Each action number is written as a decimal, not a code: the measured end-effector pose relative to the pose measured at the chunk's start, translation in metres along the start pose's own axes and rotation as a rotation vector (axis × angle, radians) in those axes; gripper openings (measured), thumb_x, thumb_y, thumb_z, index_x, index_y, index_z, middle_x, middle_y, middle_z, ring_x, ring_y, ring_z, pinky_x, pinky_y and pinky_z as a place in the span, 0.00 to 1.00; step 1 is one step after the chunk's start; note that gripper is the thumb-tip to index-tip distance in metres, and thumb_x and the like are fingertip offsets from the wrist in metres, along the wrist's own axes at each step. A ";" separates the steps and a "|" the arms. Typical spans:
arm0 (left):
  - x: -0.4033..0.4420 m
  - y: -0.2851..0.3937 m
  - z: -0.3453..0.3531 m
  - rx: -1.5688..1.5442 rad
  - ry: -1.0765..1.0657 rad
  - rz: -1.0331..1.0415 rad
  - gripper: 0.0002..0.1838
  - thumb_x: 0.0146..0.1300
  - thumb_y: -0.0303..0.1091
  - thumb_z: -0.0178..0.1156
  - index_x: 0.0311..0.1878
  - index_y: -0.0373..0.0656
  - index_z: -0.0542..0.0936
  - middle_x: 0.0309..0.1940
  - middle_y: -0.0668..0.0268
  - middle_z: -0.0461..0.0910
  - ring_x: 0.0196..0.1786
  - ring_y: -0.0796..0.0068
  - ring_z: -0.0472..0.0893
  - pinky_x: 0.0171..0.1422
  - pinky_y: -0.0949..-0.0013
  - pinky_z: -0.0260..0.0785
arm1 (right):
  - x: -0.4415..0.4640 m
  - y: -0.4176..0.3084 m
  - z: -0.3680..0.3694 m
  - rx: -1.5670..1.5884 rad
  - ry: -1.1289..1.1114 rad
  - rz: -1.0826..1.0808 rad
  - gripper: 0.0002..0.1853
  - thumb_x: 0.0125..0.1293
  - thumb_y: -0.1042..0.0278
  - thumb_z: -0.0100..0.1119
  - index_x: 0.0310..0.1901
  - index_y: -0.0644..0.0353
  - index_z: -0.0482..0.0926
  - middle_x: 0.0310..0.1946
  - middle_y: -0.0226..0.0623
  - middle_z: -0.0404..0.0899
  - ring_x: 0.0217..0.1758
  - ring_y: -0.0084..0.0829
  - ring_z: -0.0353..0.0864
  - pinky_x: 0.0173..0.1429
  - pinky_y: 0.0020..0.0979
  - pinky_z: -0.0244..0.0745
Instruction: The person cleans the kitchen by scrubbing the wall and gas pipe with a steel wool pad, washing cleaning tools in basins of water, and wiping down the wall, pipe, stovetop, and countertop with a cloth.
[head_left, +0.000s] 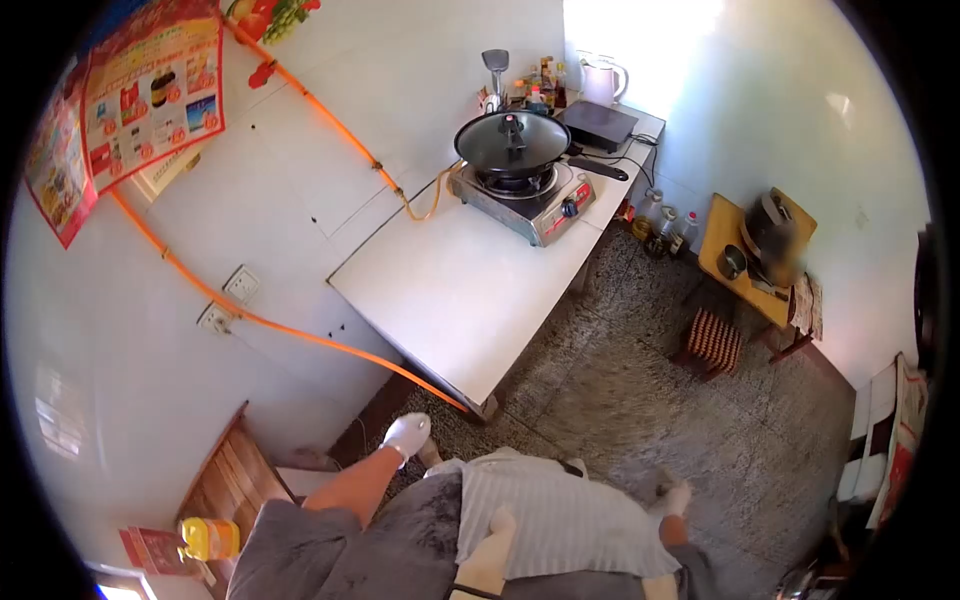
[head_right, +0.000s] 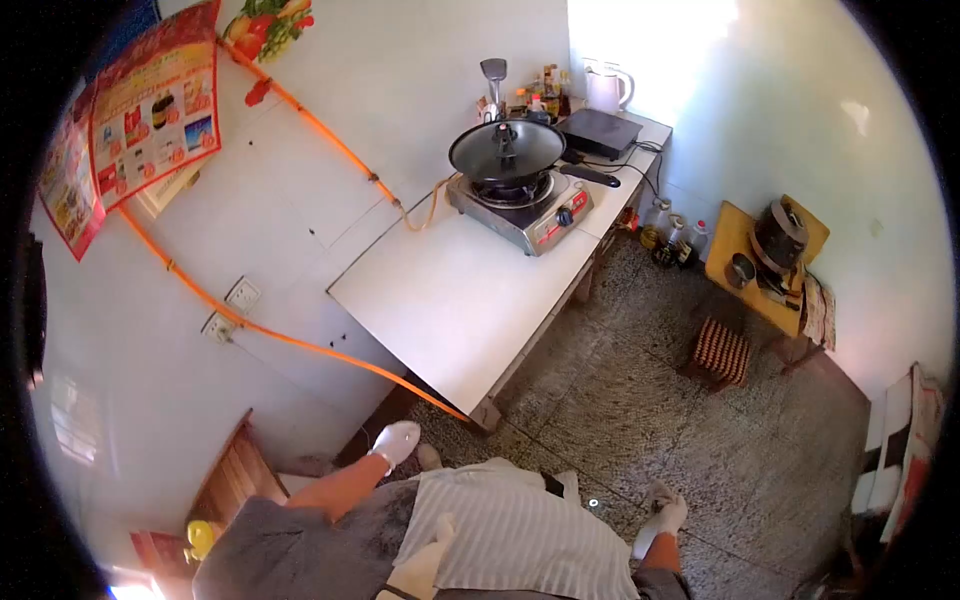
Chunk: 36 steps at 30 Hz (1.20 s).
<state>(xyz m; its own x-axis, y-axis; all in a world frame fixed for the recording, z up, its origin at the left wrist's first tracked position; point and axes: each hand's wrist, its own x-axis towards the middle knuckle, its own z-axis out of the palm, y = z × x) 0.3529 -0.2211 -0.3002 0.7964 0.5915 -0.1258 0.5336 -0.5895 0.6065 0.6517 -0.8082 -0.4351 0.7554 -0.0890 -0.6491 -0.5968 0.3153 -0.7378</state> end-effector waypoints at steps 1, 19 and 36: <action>0.008 0.008 0.008 -0.024 0.076 0.030 0.14 0.65 0.41 0.53 0.37 0.39 0.80 0.37 0.47 0.80 0.43 0.42 0.80 0.47 0.52 0.73 | -0.002 0.003 -0.022 0.010 -0.020 -0.038 0.11 0.68 0.69 0.49 0.39 0.65 0.81 0.41 0.46 0.83 0.41 0.38 0.80 0.44 0.38 0.75; 0.172 0.138 0.041 -1.199 0.158 -0.447 0.14 0.68 0.34 0.58 0.49 0.31 0.80 0.39 0.56 0.84 0.40 0.65 0.86 0.48 0.66 0.80 | 0.073 -0.155 0.192 -0.130 -0.212 0.042 0.16 0.76 0.66 0.45 0.57 0.63 0.76 0.53 0.41 0.79 0.52 0.39 0.80 0.56 0.40 0.78; 0.388 0.217 0.049 -1.679 0.312 -0.431 0.42 0.74 0.58 0.45 0.75 0.30 0.52 0.72 0.41 0.58 0.75 0.51 0.61 0.79 0.55 0.51 | 0.188 -0.391 0.582 -0.023 -0.859 -0.075 0.18 0.78 0.58 0.44 0.57 0.63 0.72 0.54 0.40 0.77 0.58 0.38 0.78 0.64 0.42 0.73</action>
<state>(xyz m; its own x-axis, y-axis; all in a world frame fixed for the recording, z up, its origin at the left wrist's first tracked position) 0.7912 -0.1465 -0.2562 0.5039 0.7305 -0.4610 -0.3311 0.6563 0.6780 1.1846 -0.3986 -0.1612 0.7301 0.6397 -0.2404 -0.5358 0.3175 -0.7824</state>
